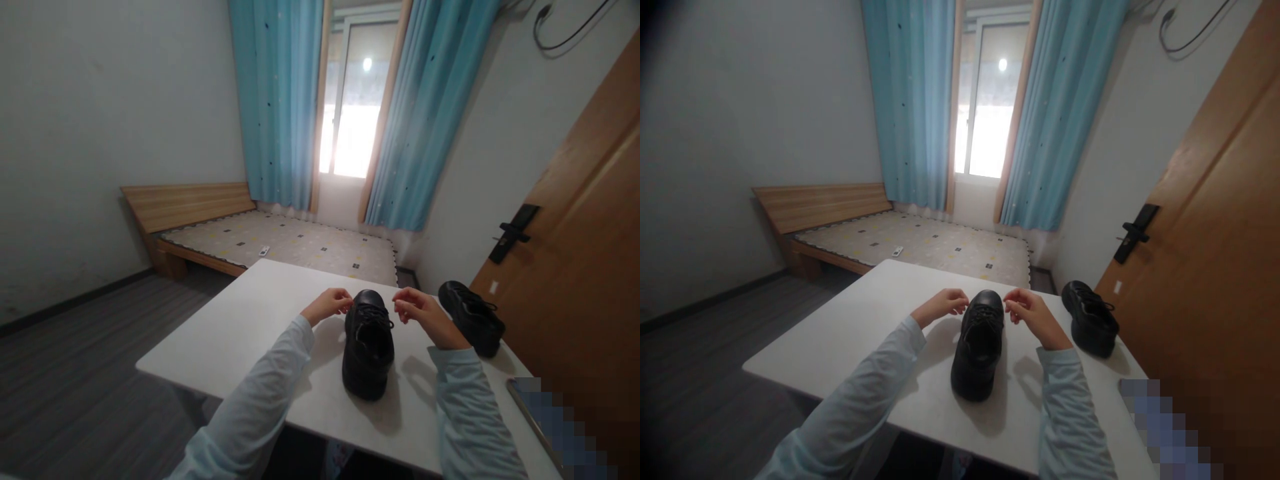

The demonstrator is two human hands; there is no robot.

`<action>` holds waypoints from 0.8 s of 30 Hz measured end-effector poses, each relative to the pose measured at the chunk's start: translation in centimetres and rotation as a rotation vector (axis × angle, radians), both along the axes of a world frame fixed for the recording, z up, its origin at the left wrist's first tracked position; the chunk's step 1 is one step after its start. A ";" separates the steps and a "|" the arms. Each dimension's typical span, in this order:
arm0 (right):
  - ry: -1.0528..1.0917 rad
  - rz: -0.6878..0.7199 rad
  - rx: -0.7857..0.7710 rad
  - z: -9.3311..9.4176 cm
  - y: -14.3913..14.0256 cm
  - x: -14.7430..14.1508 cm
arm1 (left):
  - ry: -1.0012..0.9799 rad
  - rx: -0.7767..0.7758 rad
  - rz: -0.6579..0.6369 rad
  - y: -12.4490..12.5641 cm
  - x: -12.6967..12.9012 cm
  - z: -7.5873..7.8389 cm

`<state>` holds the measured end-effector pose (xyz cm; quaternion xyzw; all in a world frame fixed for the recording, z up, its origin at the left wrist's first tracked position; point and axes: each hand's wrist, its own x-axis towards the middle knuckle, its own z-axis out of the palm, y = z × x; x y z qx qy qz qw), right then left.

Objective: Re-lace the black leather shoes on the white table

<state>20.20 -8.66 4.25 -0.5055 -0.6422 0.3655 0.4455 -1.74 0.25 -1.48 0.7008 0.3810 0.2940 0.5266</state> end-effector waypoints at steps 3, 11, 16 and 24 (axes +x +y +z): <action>-0.080 -0.076 0.136 0.4 -0.8 -0.4 | 0.021 0.023 -0.007 0.4 0.0 -0.4; -0.444 -0.036 0.282 0.4 -6.0 -5.2 | 0.117 0.179 0.063 0.8 -0.4 -1.1; -0.825 -0.225 0.469 -2.6 -8.1 -7.9 | 0.175 0.259 0.084 0.6 -0.5 -1.1; -1.155 -0.296 0.412 -4.6 -9.1 -9.3 | 0.217 0.297 0.075 0.4 -0.5 -1.0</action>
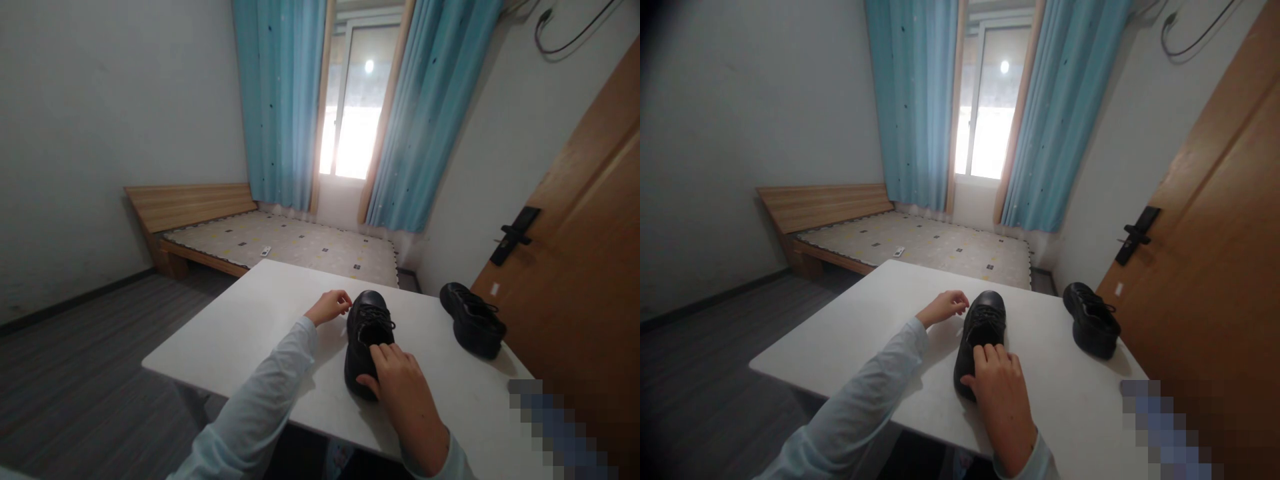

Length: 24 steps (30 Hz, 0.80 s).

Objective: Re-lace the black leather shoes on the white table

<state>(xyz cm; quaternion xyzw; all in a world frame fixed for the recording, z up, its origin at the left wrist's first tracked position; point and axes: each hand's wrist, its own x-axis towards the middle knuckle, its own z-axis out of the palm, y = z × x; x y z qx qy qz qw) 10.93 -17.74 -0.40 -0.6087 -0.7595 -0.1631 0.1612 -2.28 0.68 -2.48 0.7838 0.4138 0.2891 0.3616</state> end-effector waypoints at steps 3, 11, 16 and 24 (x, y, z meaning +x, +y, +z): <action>0.030 0.009 -0.064 0.8 -0.1 -0.1 | 0.003 0.007 -0.007 0.1 -0.1 -0.2; 0.117 0.001 -0.285 3.5 0.5 2.0 | 0.019 0.018 -0.010 0.2 -0.2 -0.4; 0.208 0.043 -0.218 5.0 1.8 5.2 | 0.040 0.027 -0.015 0.1 -0.1 -0.2; 0.233 0.079 -0.109 5.5 3.6 9.1 | 0.125 0.055 -0.023 -0.2 -0.1 0.3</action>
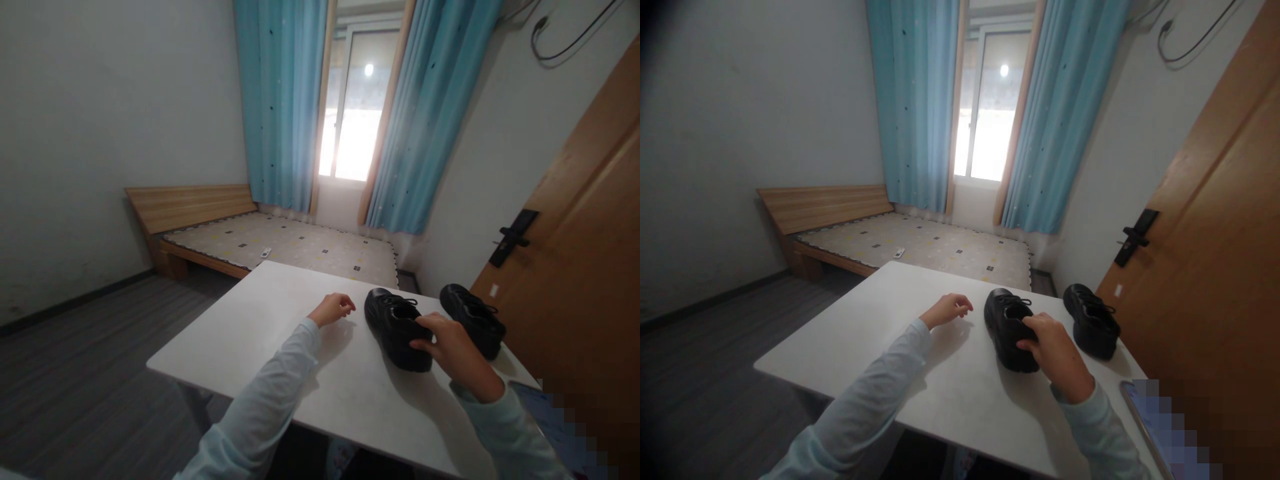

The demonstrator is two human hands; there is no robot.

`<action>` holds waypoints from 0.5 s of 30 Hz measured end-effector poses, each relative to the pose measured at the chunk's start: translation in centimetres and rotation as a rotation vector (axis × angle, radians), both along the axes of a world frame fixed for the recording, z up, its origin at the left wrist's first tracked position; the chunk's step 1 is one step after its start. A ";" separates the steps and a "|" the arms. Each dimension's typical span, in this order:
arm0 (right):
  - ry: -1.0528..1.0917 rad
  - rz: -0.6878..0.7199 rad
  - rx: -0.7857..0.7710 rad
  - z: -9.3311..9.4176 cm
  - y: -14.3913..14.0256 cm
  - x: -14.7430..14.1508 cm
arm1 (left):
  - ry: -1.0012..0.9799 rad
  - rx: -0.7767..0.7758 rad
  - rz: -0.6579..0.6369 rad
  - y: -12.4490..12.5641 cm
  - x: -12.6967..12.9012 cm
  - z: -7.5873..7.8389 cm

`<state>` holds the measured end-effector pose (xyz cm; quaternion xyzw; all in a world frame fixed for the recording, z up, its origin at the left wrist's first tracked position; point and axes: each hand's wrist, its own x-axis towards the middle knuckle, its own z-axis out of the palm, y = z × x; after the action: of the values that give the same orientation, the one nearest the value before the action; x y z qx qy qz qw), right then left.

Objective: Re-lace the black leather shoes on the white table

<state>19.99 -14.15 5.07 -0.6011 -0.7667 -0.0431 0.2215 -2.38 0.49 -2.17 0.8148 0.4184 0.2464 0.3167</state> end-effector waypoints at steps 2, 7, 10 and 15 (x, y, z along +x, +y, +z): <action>-0.008 -0.050 0.046 -0.3 0.7 1.3 | 0.008 0.000 0.005 0.0 0.0 0.0; -0.040 -0.113 0.167 -2.0 3.0 5.1 | 0.011 0.005 0.008 -0.1 0.0 0.1; -0.070 -0.152 0.223 -3.0 4.4 7.0 | 0.033 0.016 0.010 0.0 0.0 0.2; -0.118 -0.229 0.228 -4.1 6.3 9.2 | 0.051 0.047 0.024 0.3 -0.1 -0.1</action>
<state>29.18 -7.86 1.00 -0.6518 -0.6950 -0.1902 0.2365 -2.50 0.75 -2.22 0.8230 0.4301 0.2391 0.2838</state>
